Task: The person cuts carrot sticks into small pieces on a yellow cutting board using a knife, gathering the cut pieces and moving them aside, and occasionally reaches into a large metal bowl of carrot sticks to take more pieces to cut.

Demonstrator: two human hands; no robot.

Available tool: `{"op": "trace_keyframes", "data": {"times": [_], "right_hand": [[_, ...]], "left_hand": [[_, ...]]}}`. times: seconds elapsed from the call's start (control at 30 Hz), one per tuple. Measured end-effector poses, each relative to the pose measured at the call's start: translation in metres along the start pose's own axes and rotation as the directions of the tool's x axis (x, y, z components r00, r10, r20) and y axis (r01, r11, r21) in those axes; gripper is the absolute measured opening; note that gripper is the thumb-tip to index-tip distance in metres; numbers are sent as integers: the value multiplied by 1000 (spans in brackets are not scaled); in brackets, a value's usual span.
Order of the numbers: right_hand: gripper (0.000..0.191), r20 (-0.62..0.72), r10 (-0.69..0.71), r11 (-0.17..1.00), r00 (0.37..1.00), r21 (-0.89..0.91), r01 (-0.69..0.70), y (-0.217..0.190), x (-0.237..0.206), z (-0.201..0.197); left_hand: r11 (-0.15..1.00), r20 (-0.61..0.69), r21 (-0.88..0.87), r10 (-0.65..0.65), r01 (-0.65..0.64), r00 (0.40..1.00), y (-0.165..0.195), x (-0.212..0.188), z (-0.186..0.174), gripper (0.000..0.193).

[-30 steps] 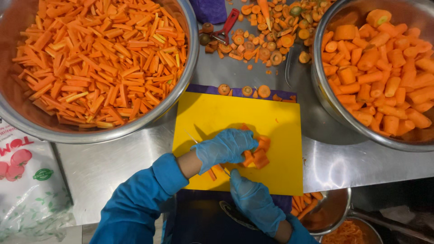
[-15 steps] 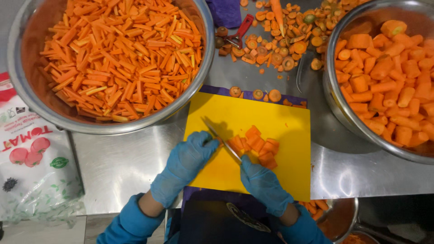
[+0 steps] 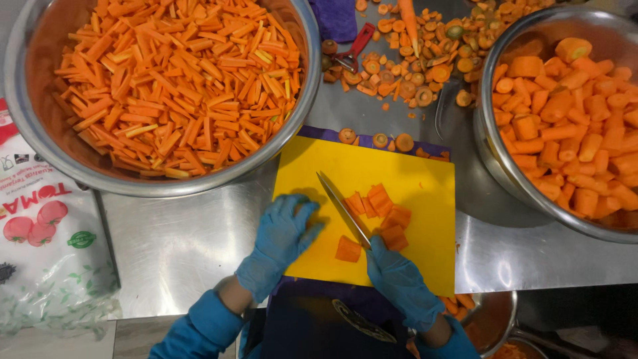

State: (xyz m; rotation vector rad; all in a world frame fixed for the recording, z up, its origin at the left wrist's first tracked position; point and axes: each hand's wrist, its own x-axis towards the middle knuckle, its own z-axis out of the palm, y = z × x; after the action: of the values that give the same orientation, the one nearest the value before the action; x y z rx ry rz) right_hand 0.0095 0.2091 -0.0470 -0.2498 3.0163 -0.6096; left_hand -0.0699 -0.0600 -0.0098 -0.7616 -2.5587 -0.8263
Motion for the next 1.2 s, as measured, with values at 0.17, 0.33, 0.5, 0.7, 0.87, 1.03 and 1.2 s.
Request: {"op": "trace_keyframes", "data": {"times": [0.17,0.33,0.5,0.7,0.87,1.03,1.2], "right_hand": [[40,-77,-122,989,990,-97,114,10,-17,1],[41,-114,-101,995,988,-2,101,9,-25,-4],[31,-15,-283,946,959,-169,276,5,-19,-20],[24,151,-220,894,964,-365,261,-6,-9,-22],[8,145,-128,968,981,-196,155,-17,1,-24],[6,126,-241,943,962,-206,263,-15,-2,-34],[17,119,-177,964,977,-178,196,-20,-7,-20]], "left_hand": [[987,243,-99,145,-124,959,33,-2,14,46],[968,244,-128,240,-214,940,13,14,1,45],[969,167,-106,240,-225,956,5,59,10,43],[970,359,-49,238,-236,903,2,80,58,65],[973,380,53,187,-223,906,7,84,50,84],[976,385,61,172,-211,907,12,87,39,87],[978,512,130,77,-166,856,11,73,50,87]]}}
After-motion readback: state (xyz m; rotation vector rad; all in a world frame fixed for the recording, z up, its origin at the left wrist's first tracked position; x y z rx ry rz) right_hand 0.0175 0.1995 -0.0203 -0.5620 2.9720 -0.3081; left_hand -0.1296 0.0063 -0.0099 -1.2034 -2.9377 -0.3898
